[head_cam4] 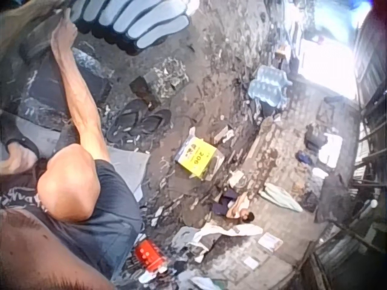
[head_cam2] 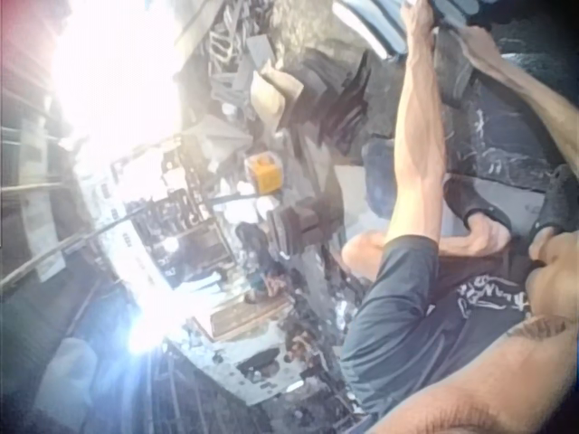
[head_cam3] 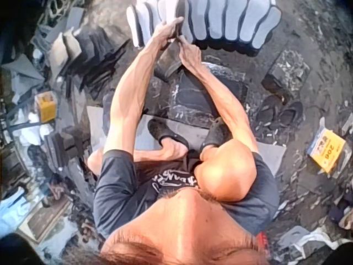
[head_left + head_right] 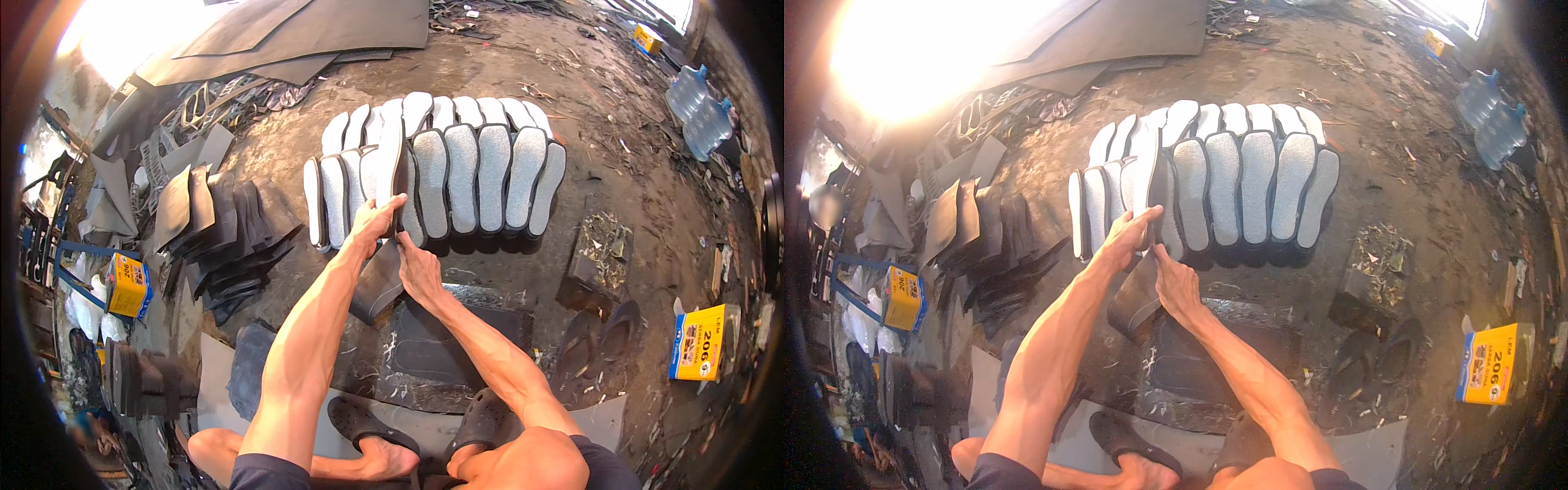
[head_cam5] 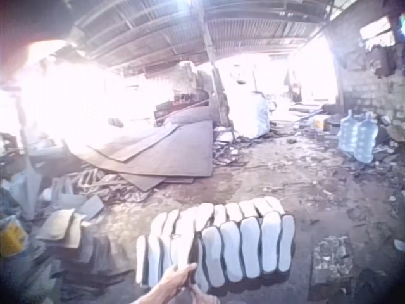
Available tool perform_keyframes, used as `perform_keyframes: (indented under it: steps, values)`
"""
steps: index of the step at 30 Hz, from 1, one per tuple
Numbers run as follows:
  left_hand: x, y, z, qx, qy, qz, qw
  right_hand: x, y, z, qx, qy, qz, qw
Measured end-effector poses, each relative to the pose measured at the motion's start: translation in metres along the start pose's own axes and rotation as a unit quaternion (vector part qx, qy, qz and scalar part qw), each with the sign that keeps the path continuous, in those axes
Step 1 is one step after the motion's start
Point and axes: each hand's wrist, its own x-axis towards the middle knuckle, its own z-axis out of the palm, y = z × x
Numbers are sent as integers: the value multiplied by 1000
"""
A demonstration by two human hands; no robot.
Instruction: The person sits on the floor and assembles shoe insoles by layering a black foam sheet with a grey cushioned insole. They repeatedly pick up, align, and press the layers together, then place the finished insoles in a growing stack.
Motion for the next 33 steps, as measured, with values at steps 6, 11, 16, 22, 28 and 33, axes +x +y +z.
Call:
perform_keyframes:
  steps: [6,11,16,22,28,33]
  values:
    - [5,-2,5,16,54,0,998,1,0,1,24,10,15,1000]
    - [15,-7,0,-1,27,0,1000,13,27,0,155,29,46,986]
    - [-6,-9,-52,203,129,64,969,21,37,-19,320,-132,173,922]
    - [-72,-75,-58,126,394,205,887,19,41,-45,328,-178,212,903]
    - [-126,-194,-70,447,498,74,739,22,10,-55,541,-238,229,773]
    - [-115,-53,-32,-192,45,51,979,18,18,-88,601,-299,238,702]
